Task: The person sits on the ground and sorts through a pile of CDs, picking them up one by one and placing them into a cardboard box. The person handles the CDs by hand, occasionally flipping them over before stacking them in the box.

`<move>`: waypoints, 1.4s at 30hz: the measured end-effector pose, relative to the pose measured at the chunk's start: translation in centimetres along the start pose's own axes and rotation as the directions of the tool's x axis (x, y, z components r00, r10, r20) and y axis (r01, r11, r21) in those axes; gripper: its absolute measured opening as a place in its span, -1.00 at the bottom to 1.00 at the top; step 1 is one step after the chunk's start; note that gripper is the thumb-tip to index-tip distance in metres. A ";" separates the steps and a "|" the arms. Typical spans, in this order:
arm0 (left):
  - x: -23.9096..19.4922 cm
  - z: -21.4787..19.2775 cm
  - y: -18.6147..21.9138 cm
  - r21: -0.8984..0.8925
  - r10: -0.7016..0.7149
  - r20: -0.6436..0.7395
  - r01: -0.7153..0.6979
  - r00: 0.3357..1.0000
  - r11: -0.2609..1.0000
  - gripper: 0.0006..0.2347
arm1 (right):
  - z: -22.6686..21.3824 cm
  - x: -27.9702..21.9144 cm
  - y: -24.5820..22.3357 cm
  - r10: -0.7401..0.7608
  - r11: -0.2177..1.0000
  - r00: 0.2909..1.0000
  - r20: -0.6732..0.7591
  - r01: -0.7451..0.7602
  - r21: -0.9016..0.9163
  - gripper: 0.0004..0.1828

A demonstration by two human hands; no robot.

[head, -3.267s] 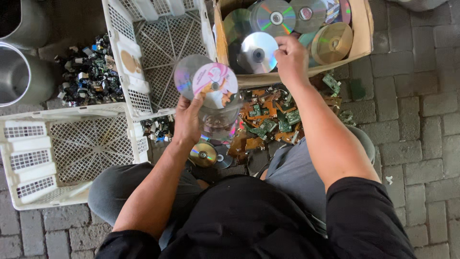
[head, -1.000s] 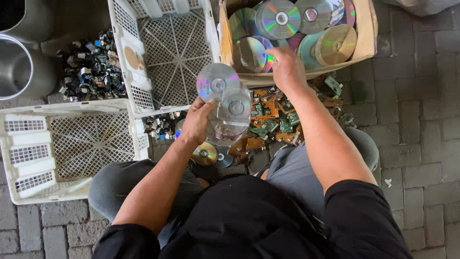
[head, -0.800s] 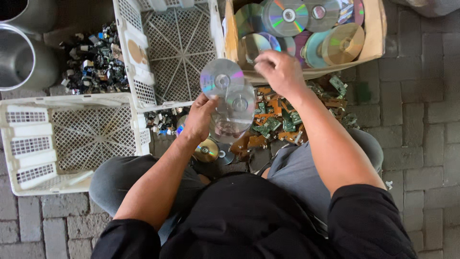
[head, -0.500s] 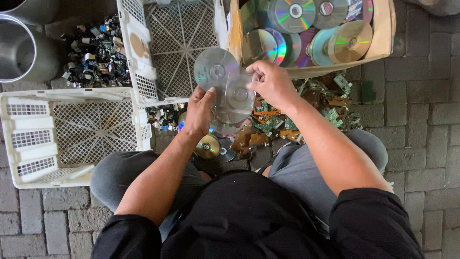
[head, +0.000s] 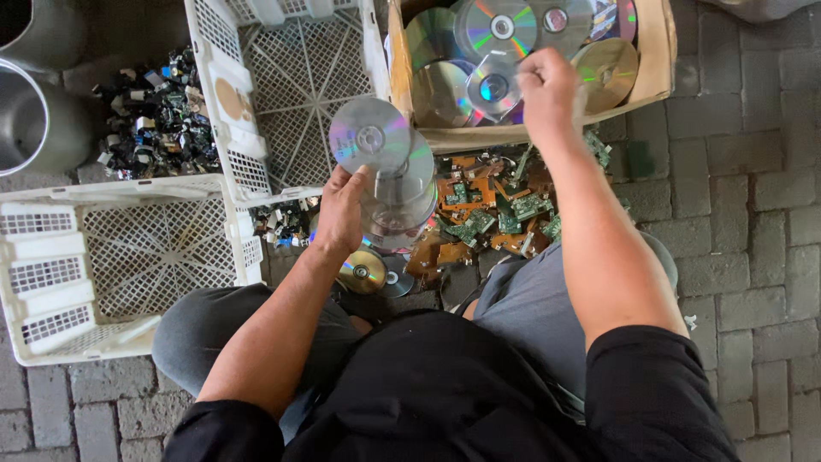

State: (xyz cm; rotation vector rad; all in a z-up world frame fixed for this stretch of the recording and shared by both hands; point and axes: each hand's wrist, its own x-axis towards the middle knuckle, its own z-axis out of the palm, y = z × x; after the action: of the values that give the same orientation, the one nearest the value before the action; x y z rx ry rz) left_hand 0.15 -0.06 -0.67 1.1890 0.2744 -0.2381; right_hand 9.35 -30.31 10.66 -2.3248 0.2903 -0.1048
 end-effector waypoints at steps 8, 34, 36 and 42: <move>-0.3 0.7 -0.3 -0.001 -0.069 -0.027 0.069 0.997 0.998 -0.79 | 4.7 1.0 5.1 -0.276 0.898 0.957 0.083 0.288 -0.332 -0.67; 0.2 0.3 -1.3 -0.091 -0.053 0.227 0.075 0.973 0.993 -0.73 | 1.0 -0.6 -1.2 0.174 0.881 0.977 0.123 -0.210 0.423 -0.89; 0.3 0.4 -0.6 -0.013 -0.029 0.208 0.032 0.978 0.999 -0.67 | 1.5 -1.0 -1.2 0.133 0.869 0.976 0.173 -0.199 0.452 -0.90; 2.1 -0.2 -2.4 -0.114 -0.021 0.159 0.039 0.987 0.993 -0.72 | 3.0 -2.0 -1.6 -0.063 0.960 0.961 0.270 -0.015 0.278 -0.80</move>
State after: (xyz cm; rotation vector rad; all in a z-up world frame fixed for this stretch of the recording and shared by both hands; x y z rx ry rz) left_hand 1.32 -0.83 -3.52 1.0446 0.1653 -0.3363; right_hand 8.15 -26.61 9.77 -2.0311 0.0974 0.1583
